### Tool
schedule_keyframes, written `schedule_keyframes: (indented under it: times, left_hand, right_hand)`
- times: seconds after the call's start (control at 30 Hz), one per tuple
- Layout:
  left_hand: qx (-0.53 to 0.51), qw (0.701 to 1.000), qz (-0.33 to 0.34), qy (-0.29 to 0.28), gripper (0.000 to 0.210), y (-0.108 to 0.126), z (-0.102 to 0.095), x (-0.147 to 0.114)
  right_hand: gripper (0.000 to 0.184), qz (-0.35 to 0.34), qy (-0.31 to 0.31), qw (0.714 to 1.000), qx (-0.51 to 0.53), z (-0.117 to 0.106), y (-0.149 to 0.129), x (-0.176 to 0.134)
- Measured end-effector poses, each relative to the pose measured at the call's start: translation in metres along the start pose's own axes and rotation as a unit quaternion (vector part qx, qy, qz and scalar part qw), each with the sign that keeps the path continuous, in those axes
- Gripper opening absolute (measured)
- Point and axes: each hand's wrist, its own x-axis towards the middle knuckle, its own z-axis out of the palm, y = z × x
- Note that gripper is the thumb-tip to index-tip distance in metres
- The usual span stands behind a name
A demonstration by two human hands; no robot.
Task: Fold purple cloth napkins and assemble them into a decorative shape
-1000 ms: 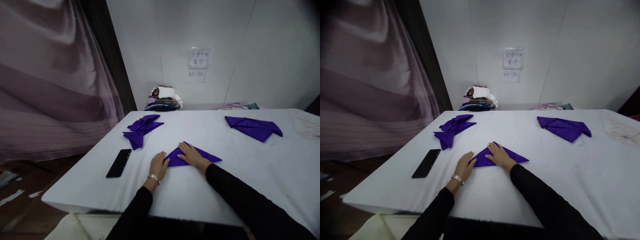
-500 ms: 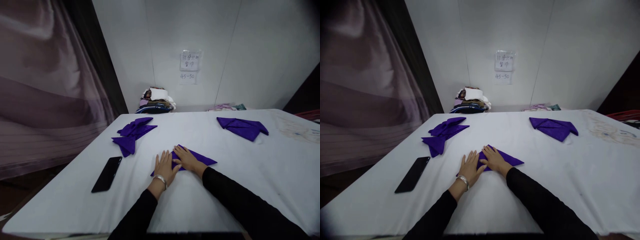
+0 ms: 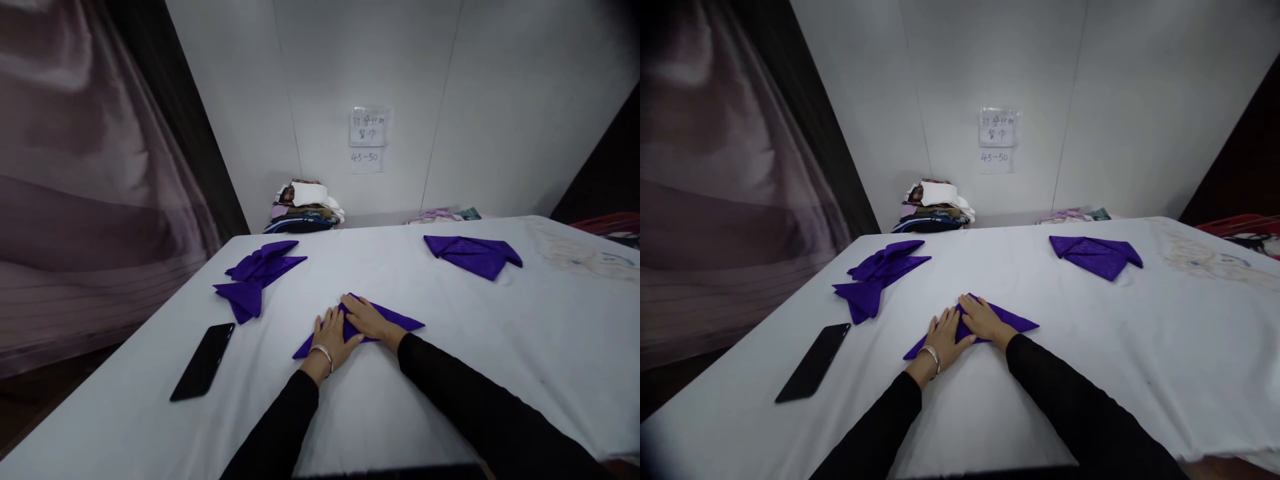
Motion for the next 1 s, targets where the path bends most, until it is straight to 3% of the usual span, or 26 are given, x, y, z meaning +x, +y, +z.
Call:
schedule_keyframes:
  times: [0.17, 0.3, 0.43, 0.7, 0.87, 1.0]
  left_hand:
    - [0.005, 0.999, 0.040, 0.032, 0.076, 0.004, 0.000, 0.009]
    - [0.009, 0.998, 0.046, 0.033, 0.074, 0.003, 0.009, 0.013]
    - [0.019, 0.998, 0.047, 0.045, 0.072, 0.002, 0.012, 0.015]
    - [0.023, 0.998, 0.041, 0.035, 0.076, 0.001, 0.011, 0.015]
    - [0.020, 0.998, 0.036, 0.037, 0.076, 0.001, 0.012, 0.014]
    - [0.011, 0.999, 0.034, 0.027, 0.076, 0.002, 0.010, 0.014]
  right_hand:
    - [0.056, 0.062, 0.041, 0.987, 0.145, -0.012, -0.002, -0.002]
    - [0.064, 0.028, 0.053, 0.995, 0.077, -0.011, -0.012, -0.007]
    - [0.069, 0.001, 0.002, 1.000, -0.005, -0.008, -0.009, -0.013]
    - [0.068, 0.037, 0.001, 0.996, -0.082, -0.023, 0.030, -0.037]
    - [0.065, 0.095, 0.017, 0.987, -0.125, -0.037, 0.068, -0.081]
    - [0.060, 0.190, 0.039, 0.969, -0.154, -0.049, 0.090, -0.118]
